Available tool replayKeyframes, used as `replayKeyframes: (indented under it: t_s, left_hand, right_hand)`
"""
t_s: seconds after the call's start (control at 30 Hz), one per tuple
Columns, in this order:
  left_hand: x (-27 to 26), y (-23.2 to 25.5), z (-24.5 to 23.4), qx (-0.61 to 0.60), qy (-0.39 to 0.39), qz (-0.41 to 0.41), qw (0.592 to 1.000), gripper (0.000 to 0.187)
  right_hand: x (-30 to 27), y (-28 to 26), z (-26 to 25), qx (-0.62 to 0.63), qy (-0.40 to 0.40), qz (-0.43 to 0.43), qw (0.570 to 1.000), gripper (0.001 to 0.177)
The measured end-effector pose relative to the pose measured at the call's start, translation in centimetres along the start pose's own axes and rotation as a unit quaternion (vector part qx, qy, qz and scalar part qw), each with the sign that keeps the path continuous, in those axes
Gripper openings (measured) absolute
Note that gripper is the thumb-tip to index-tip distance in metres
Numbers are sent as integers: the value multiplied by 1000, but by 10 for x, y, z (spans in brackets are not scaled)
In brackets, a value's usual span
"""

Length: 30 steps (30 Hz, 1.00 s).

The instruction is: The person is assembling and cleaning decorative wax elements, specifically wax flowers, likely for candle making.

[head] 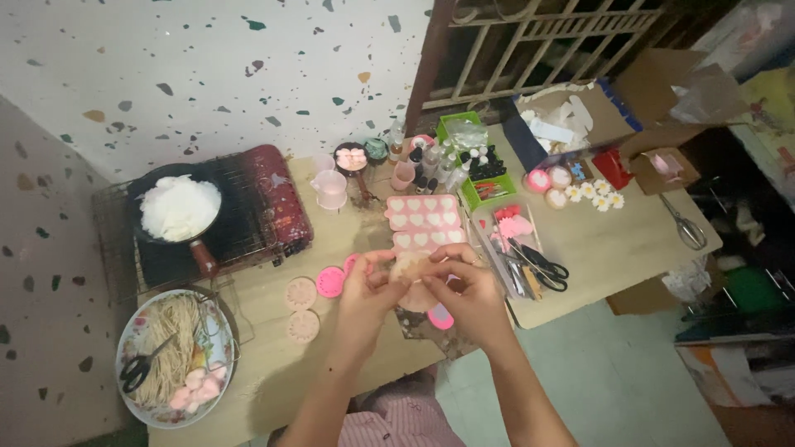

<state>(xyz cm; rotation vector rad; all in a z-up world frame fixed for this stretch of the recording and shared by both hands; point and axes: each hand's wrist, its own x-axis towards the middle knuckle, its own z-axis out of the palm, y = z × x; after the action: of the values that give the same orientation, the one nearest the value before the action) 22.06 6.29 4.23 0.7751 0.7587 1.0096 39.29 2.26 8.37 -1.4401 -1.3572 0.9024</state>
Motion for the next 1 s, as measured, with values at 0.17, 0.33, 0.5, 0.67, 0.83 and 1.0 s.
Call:
replayKeyframes:
  t_s: [0.17,0.33,0.5,0.67,0.83,1.0]
  left_hand:
    - [1,-5,7,9,-22,-6,1000,48]
    - [-2,-5,16,36,4,18,999,49]
    - [9,-37,5,93,16,43,995,51]
    - [14,-54,5,171,66,13,983,51]
    - [29,-72,-4,265,163,-79,947,54]
    - [35,-114,-58,183,212,-79,957,56]
  right_hand:
    - [-5,-7,-1,-97,53,-31,993,10]
    - [-11,-2,0,-109,66,-39,991,12]
    - [-17,19,6,-90,88,-43,991,10]
    - [-14,54,4,-80,113,-24,990,10]
    - [-5,141,-11,16,61,-58,996,13]
    - [-24,360,-79,5,186,234,954,21]
